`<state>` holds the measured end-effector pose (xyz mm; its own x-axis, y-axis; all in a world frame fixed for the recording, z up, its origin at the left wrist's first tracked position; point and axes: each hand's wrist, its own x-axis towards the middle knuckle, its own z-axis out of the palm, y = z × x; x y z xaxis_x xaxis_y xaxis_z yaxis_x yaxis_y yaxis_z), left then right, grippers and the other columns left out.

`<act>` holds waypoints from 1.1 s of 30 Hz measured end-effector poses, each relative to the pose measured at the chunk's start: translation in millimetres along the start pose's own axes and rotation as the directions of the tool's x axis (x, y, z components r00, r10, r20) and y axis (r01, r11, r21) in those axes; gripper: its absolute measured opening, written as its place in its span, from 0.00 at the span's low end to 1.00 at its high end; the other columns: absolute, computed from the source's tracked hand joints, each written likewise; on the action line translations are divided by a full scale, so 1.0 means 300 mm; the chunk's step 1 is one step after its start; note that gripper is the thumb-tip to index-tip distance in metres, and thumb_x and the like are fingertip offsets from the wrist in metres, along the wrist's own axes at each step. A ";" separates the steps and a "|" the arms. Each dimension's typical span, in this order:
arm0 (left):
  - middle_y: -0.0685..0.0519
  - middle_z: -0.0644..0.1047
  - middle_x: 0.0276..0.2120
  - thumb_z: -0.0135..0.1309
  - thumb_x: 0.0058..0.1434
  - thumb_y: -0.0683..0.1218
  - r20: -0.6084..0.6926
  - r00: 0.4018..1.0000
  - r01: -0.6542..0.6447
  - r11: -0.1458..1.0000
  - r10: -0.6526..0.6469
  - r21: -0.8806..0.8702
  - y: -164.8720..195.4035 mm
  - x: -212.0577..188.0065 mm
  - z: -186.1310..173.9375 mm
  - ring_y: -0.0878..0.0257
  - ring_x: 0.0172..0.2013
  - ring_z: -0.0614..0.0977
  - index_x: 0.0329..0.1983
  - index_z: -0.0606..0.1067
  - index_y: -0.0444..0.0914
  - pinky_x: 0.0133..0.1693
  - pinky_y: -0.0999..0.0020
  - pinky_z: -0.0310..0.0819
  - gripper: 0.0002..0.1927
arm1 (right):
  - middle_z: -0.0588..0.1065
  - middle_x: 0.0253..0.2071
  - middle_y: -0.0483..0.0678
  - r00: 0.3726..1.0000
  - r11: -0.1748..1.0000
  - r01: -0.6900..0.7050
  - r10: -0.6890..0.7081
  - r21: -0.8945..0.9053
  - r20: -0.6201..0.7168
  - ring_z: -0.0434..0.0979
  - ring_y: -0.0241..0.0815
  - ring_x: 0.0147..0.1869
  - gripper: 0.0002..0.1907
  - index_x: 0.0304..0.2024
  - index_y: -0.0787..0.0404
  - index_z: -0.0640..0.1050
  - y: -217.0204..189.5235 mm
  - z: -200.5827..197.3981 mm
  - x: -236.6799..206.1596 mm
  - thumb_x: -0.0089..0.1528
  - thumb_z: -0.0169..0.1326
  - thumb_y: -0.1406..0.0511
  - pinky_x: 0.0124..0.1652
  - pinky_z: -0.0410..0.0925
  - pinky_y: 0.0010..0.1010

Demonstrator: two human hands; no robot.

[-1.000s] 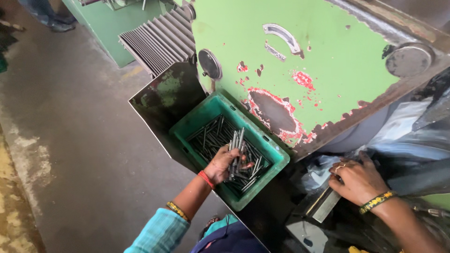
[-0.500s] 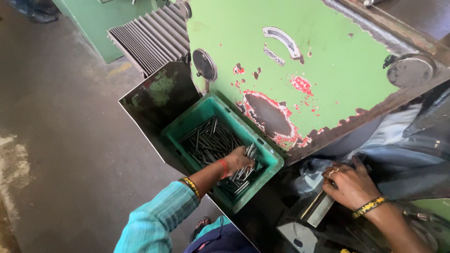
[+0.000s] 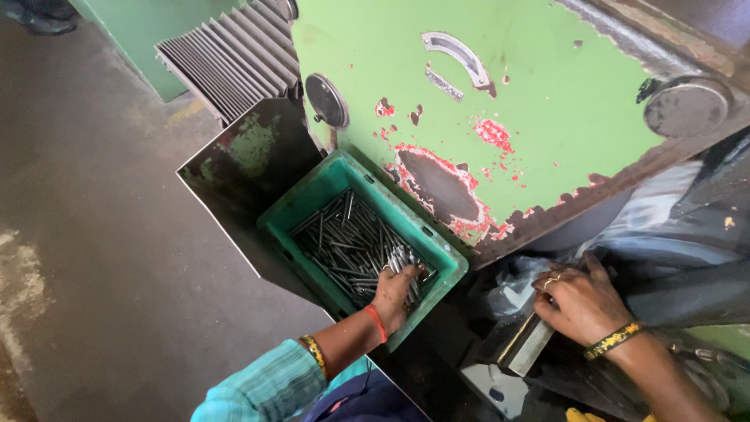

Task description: The person repeatedly picks up metal rods from a green bin and places them into a grinding machine. They operate the machine to process the rods and then place the finished pieces on the machine's surface.

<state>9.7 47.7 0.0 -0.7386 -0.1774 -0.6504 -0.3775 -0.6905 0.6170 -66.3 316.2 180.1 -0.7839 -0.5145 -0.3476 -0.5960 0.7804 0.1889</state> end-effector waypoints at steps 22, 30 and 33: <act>0.41 0.76 0.32 0.55 0.61 0.34 0.404 0.904 -0.191 0.711 -0.142 0.676 0.163 0.131 0.027 0.57 0.26 0.78 0.54 0.65 0.24 0.23 0.63 0.76 0.19 | 0.78 0.55 0.41 0.999 0.998 0.014 -0.011 0.066 -0.052 0.70 0.39 0.67 0.18 0.48 0.49 0.83 -0.020 -0.027 -0.023 0.57 0.54 0.56 0.74 0.44 0.56; 0.47 0.80 0.38 0.55 0.63 0.43 0.065 0.998 -0.002 0.999 -0.002 0.049 -0.013 0.022 -0.017 0.62 0.35 0.82 0.55 0.67 0.31 0.39 0.63 0.79 0.20 | 0.77 0.56 0.42 0.999 0.996 0.028 -0.024 0.088 -0.043 0.71 0.39 0.66 0.19 0.49 0.50 0.82 -0.001 -0.008 -0.014 0.57 0.54 0.56 0.73 0.45 0.58; 0.42 0.81 0.36 0.55 0.63 0.43 0.157 0.987 -0.026 0.998 0.036 -0.065 -0.024 -0.010 -0.064 0.56 0.33 0.83 0.46 0.76 0.22 0.38 0.63 0.80 0.16 | 0.77 0.55 0.42 0.999 0.997 0.024 -0.022 0.074 -0.036 0.70 0.39 0.67 0.19 0.49 0.50 0.82 0.004 0.009 -0.011 0.57 0.54 0.55 0.74 0.45 0.56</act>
<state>25.4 39.8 -10.9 -0.8303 -0.0898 -0.5501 -0.3208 -0.7300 0.6034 -64.0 319.7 179.1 -0.7766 -0.5436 -0.3183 -0.6003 0.7919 0.1121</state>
